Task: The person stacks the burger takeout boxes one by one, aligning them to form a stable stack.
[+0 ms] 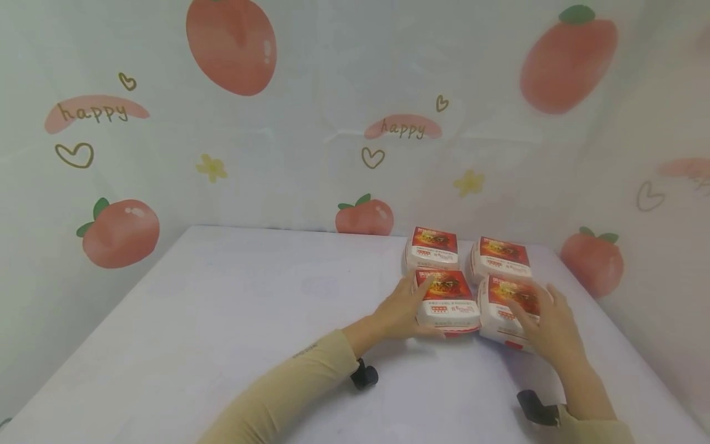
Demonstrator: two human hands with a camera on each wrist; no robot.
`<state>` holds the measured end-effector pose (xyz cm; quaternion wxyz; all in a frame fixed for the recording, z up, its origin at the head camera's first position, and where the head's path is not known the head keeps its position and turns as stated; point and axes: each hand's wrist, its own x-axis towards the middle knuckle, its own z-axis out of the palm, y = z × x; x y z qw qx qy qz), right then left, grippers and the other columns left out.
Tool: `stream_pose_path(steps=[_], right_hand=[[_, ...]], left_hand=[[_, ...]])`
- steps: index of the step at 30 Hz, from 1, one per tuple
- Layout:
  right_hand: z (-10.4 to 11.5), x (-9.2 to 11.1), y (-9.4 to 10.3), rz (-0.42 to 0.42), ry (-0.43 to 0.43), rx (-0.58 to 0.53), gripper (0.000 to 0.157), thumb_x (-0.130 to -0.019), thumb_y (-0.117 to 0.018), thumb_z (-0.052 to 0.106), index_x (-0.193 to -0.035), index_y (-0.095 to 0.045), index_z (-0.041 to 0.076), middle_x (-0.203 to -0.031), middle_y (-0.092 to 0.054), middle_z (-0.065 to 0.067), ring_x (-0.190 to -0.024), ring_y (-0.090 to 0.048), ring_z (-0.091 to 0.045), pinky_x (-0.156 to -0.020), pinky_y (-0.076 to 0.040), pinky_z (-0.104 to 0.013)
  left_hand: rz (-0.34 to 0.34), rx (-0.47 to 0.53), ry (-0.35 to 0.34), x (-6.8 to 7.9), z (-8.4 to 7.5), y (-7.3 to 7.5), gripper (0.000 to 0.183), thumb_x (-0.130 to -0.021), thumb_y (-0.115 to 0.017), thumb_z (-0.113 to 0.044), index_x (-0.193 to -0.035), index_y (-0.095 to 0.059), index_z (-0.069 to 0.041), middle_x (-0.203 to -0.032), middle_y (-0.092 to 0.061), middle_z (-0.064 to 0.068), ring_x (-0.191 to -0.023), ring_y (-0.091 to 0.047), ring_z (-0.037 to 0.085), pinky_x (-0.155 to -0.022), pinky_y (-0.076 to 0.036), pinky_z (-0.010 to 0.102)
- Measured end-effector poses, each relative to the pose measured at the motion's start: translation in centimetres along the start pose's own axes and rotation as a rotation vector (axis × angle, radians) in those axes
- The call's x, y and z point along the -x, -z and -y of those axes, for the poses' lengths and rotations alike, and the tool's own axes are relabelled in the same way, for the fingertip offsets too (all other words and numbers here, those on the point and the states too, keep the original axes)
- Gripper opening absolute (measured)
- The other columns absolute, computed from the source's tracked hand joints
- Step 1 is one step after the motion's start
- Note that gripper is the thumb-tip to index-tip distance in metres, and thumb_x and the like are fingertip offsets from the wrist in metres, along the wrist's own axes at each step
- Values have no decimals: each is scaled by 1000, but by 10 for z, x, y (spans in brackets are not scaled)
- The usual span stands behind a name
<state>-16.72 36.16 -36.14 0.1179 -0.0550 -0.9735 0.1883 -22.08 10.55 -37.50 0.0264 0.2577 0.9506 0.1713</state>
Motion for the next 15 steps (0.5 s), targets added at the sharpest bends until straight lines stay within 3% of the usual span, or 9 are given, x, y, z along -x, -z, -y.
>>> stream_pose_path(steps=[8, 15], right_hand=[[-5, 0, -2, 13, -7, -3, 75, -96, -43, 46, -145, -17, -5, -140, -12, -44, -126, -17, -62, -87, -24, -79], [-6, 0, -3, 27, -17, -7, 76, -96, -42, 46, -144, -17, -6, -139, -11, -44, -126, -16, -62, -87, -24, -79]], left_hand=[[53, 75, 78, -5, -6, -6, 103, -68, -68, -67, -149, -9, -39, -159, 1, 12, -138, -33, 31, -106, -42, 36], [54, 107, 85, -7, -7, -5, 98, -72, -69, -62, -149, -16, -34, -158, -6, 14, -131, -44, 24, -97, -48, 27]])
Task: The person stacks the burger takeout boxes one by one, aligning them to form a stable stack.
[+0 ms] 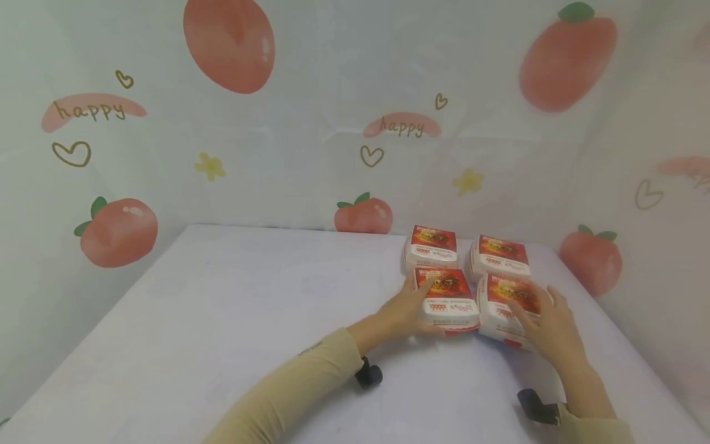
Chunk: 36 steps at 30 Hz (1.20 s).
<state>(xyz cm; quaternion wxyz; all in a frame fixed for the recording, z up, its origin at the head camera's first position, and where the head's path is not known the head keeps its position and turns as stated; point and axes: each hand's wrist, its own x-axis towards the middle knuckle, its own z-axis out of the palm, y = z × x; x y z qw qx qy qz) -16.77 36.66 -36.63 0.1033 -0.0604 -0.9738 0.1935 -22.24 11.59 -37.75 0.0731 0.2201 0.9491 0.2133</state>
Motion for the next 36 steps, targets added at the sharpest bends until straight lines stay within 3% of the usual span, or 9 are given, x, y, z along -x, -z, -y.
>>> stream_pose_path(steps=[11, 20, 27, 36], right_hand=[[-3, -2, -1, 32, -6, -6, 75, -96, -40, 48, -143, -18, -6, -139, -10, -45, -124, -17, -63, -87, -25, -79], [-7, -4, -1, 107, -43, 1, 82, -95, -41, 52, -145, -12, -6, -138, -6, -46, -122, -18, -64, -84, -29, -78], [-9, -5, -5, 119, -24, -8, 81, -95, -41, 52, -144, -15, -8, -135, -11, -47, -118, -22, -64, -83, -31, -78], [-10, -6, -4, 162, -28, -10, 82, -95, -38, 52, -143, -12, -9, -135, -9, -48, -117, -21, -65, -83, -31, -78]], left_hand=[[-4, 45, -51, -3, 3, 1, 91, -76, -69, -54, -149, -22, -26, -157, -11, 16, -125, -51, 19, -93, -49, 22], [33, 99, -39, -2, 5, 5, 94, -77, -70, -52, -150, -17, -26, -159, -5, 11, -128, -47, 20, -96, -48, 25], [42, 108, -29, 0, 9, 9, 95, -77, -70, -51, -150, -15, -27, -159, -6, 8, -127, -48, 20, -95, -48, 26], [26, 100, -61, 12, 22, 21, 94, -77, -70, -51, -150, -16, -28, -159, -7, 6, -121, -51, 20, -88, -51, 24]])
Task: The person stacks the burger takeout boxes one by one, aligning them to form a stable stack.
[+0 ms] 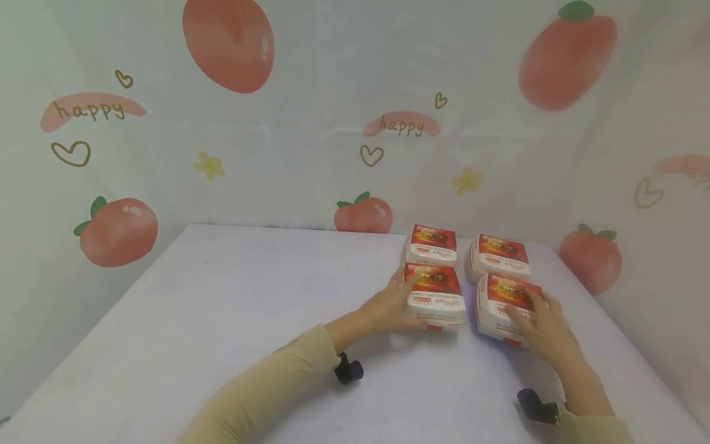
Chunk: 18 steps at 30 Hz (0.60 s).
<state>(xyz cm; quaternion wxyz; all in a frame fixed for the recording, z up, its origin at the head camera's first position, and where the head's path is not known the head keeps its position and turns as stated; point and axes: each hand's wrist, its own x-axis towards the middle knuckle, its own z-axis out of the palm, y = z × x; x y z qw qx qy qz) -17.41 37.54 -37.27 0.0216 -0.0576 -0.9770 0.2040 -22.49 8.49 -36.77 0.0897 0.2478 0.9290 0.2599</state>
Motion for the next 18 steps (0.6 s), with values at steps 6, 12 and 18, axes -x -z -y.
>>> stream_pose_path(steps=[6, 12, 18], right_hand=[[0, 0, 1, 17, 4, -3, 83, -95, -38, 52, -144, -11, -9, -135, -7, -48, -118, -20, -65, -83, -31, -78], [0, 0, 2, 21, -7, -8, 83, -95, -37, 53, -144, -10, -9, -135, -6, -48, -118, -20, -65, -82, -32, -77], [0, 0, 0, 17, -4, -13, 83, -95, -37, 52, -144, -10, -9, -135, -6, -48, -118, -20, -65, -83, -31, -78]], left_hand=[[-6, 5, -11, 16, 14, 14, 93, -77, -71, -48, -150, -20, -21, -158, -7, 11, -122, -52, 26, -89, -53, 30], [-19, 1, 5, 33, 32, 27, 94, -77, -71, -49, -150, -20, -20, -158, -6, 13, -120, -53, 29, -89, -53, 36], [-46, 22, 17, 50, 53, 39, 94, -77, -70, -49, -150, -19, -19, -158, -5, 12, -120, -53, 29, -88, -54, 37]])
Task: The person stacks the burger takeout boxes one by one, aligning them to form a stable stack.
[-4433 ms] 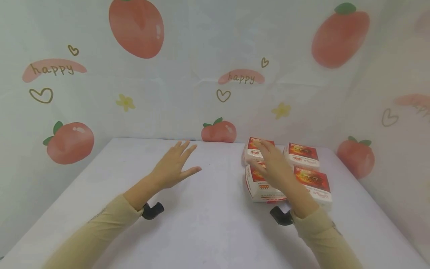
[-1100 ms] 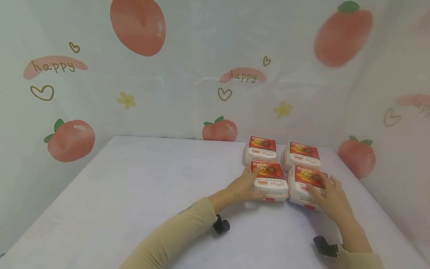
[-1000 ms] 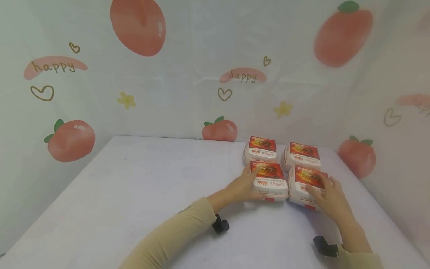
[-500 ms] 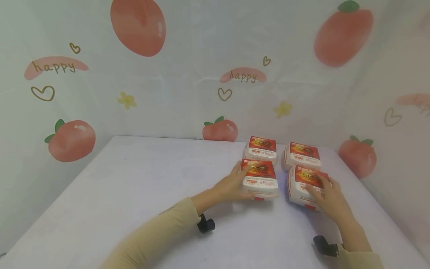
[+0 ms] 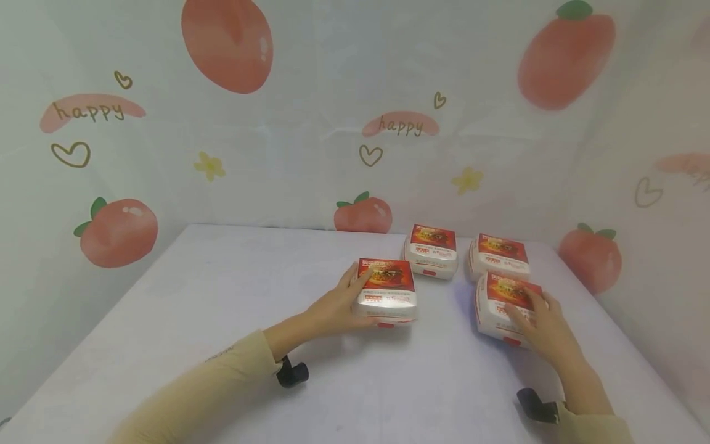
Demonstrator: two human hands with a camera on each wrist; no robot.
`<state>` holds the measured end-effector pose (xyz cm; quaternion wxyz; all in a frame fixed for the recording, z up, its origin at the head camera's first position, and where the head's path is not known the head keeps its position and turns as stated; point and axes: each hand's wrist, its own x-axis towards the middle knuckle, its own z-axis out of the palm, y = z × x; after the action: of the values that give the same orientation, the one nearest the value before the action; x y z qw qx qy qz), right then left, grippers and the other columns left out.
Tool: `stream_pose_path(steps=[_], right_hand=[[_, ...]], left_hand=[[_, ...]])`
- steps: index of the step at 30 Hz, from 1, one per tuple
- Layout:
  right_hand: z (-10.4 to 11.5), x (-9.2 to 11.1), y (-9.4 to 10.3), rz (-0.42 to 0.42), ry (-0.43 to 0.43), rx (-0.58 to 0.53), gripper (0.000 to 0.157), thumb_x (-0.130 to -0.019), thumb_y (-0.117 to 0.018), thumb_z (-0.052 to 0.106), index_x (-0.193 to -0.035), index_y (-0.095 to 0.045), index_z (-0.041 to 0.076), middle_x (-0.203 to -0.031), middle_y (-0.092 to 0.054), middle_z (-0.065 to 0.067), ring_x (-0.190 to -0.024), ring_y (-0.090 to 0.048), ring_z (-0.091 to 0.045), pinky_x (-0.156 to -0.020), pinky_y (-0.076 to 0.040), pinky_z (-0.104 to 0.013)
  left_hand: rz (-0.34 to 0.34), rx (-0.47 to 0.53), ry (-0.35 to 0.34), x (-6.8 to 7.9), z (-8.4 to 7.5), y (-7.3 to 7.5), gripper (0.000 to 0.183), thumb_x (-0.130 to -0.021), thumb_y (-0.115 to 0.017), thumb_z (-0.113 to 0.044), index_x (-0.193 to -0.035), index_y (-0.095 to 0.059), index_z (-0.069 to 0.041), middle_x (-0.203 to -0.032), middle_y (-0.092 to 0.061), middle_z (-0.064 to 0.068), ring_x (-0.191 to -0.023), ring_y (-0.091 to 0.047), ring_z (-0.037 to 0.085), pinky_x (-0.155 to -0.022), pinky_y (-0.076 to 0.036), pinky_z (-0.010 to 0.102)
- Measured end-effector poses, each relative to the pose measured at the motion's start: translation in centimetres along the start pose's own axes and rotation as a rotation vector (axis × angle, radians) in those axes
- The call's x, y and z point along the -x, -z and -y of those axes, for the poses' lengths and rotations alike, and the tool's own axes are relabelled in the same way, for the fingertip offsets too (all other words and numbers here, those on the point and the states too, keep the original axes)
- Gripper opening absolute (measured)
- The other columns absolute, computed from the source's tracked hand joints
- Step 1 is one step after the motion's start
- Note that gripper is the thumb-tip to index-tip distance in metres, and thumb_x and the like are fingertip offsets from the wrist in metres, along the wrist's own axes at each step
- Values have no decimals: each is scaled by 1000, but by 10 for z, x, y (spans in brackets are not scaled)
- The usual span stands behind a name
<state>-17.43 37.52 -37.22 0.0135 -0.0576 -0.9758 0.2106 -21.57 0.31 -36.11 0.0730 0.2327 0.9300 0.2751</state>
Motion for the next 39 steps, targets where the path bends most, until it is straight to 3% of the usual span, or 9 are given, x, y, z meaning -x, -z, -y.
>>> stream_pose_path(steps=[8, 13, 23, 30, 39], right_hand=[[-1, 1, 1, 19, -9, -5, 84, -95, -36, 54, -144, -8, -8, -136, -4, -47, -118, -20, -64, -84, -31, -77], [-1, 0, 2, 29, -6, -5, 84, -95, -35, 54, -144, -8, -8, -137, -3, -47, -119, -19, -64, -84, -30, -78], [-2, -2, 1, 30, -5, -7, 84, -95, -36, 54, -145, -8, -8, -137, -2, -47, -120, -17, -64, -84, -30, -78], [-3, -2, 1, 27, 4, -2, 84, -95, -36, 53, -144, -9, -8, -137, -4, -47, -120, -17, -64, -84, -30, -78], [-4, -2, 1, 31, 11, -1, 82, -96, -35, 53, -145, -8, -7, -137, -3, -47, -119, -18, -64, -84, -30, -79]], left_hand=[[-31, 37, 22, 23, 35, 12, 93, -78, -70, -47, -150, -19, -18, -158, -4, 14, -113, -56, 31, -85, -53, 38], [-64, 52, 48, 34, 48, 19, 93, -77, -70, -47, -150, -20, -17, -157, -6, 16, -107, -58, 32, -80, -54, 37], [-66, 42, 25, 41, 53, 26, 93, -78, -70, -46, -151, -18, -20, -158, -5, 16, -99, -60, 30, -74, -53, 32], [-58, 52, 17, 38, 57, 29, 93, -79, -71, -43, -150, -18, -17, -158, -3, 14, -124, -48, 36, -90, -51, 40], [-23, 80, 24, 38, 62, 26, 94, -78, -72, -43, -150, -18, -16, -158, -3, 16, -129, -44, 38, -96, -48, 45]])
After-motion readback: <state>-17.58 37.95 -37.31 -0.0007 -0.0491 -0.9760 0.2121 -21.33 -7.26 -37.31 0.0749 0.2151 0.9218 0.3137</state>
